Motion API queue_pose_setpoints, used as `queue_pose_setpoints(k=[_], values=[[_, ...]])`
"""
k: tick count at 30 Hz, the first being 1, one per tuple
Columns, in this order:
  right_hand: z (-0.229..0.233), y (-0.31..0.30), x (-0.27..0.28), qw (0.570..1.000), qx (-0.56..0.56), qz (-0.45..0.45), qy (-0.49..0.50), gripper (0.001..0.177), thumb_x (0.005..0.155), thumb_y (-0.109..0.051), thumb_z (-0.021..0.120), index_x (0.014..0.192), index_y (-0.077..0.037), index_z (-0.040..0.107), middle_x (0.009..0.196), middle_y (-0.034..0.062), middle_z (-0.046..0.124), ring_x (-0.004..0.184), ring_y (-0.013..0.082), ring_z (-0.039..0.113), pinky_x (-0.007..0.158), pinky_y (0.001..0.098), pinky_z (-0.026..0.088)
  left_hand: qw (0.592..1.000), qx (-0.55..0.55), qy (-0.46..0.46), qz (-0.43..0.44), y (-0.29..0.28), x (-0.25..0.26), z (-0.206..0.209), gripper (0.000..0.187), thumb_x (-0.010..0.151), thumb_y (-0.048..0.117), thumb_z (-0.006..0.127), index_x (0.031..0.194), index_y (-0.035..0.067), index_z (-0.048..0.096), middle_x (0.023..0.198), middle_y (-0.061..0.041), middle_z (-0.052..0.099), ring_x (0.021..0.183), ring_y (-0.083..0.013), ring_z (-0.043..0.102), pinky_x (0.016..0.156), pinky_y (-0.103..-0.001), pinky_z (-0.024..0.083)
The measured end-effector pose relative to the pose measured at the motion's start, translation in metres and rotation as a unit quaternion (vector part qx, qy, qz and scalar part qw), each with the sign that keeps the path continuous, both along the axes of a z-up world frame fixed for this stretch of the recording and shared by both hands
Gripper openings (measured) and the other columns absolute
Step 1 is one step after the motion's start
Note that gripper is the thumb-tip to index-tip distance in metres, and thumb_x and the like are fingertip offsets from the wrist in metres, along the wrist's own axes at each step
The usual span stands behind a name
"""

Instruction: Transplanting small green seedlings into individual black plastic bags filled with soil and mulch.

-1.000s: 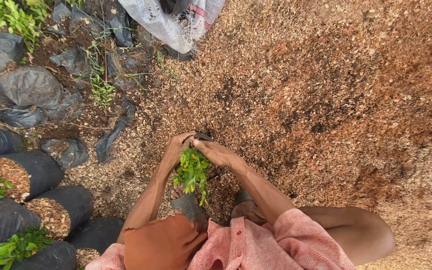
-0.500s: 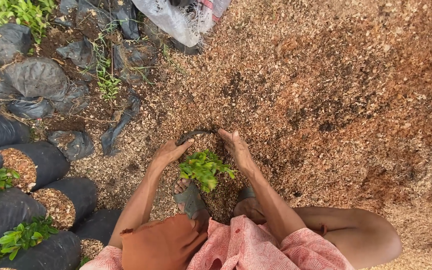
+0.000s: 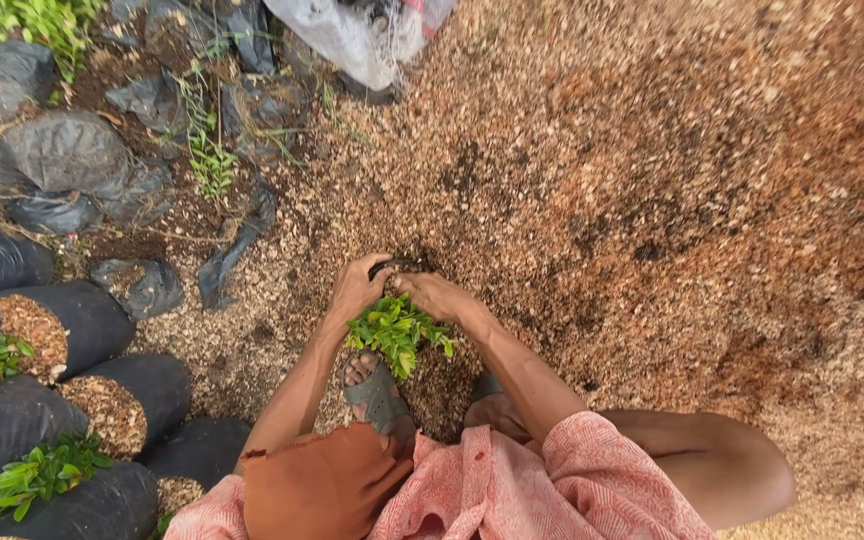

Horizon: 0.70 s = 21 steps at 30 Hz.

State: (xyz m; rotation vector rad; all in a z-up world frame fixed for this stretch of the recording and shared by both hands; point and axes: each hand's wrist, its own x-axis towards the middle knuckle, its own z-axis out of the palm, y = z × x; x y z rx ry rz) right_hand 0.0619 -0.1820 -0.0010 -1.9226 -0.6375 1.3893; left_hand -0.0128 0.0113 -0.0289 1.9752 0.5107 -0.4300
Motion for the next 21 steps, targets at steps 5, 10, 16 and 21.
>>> queue_pose_setpoints(k=[5, 10, 16, 21], values=[[0.113, -0.021, -0.012, 0.986, 0.065, -0.125, 0.086, 0.066, 0.095, -0.022, 0.045, 0.159, -0.009, 0.034, 0.160, 0.0263, 0.032, 0.136, 0.0434, 0.044, 0.110, 0.0564, 0.037, 0.989, 0.041, -0.133, -0.046, 0.006, -0.039, 0.121, 0.051, 0.093, -0.001, 0.057, 0.143, 0.012, 0.057, 0.148, -0.022, 0.054, 0.113, -0.0344, 0.060, 0.094, -0.051, 0.050], [0.141, -0.039, -0.037, 0.969, 0.066, 0.063, -0.228, 0.072, 0.084, 0.007, 0.066, 0.152, -0.007, 0.046, 0.149, 0.0222, 0.054, 0.118, 0.0386, 0.061, 0.091, 0.0458, 0.055, 0.934, 0.218, -0.205, -0.193, -0.003, -0.101, 0.096, 0.090, 0.064, 0.007, 0.086, 0.146, 0.024, 0.053, 0.141, -0.006, 0.059, 0.121, -0.0252, 0.056, 0.104, -0.045, 0.043], [0.181, -0.019, -0.038, 0.972, -0.019, 0.041, -0.229, 0.046, 0.103, -0.007, 0.056, 0.149, -0.001, 0.052, 0.144, 0.0227, 0.060, 0.122, 0.0403, 0.059, 0.105, 0.0464, 0.046, 0.958, 0.155, -0.196, -0.143, -0.018, -0.094, 0.020, 0.057, 0.071, -0.002, 0.073, 0.126, 0.013, 0.063, 0.105, -0.005, 0.068, 0.088, -0.0239, 0.059, 0.076, -0.037, 0.045], [0.033, -0.024, -0.054, 0.917, 0.006, -0.028, -0.399, 0.024, 0.099, -0.019, 0.048, 0.096, -0.010, 0.070, 0.079, 0.0090, 0.075, 0.067, 0.0194, 0.071, 0.087, 0.0320, 0.061, 0.988, 0.083, -0.103, -0.074, -0.017, -0.112, -0.041, 0.025, 0.084, 0.001, 0.065, 0.060, 0.010, 0.064, 0.042, -0.002, 0.057, 0.036, -0.0175, 0.049, 0.054, -0.028, 0.046]])
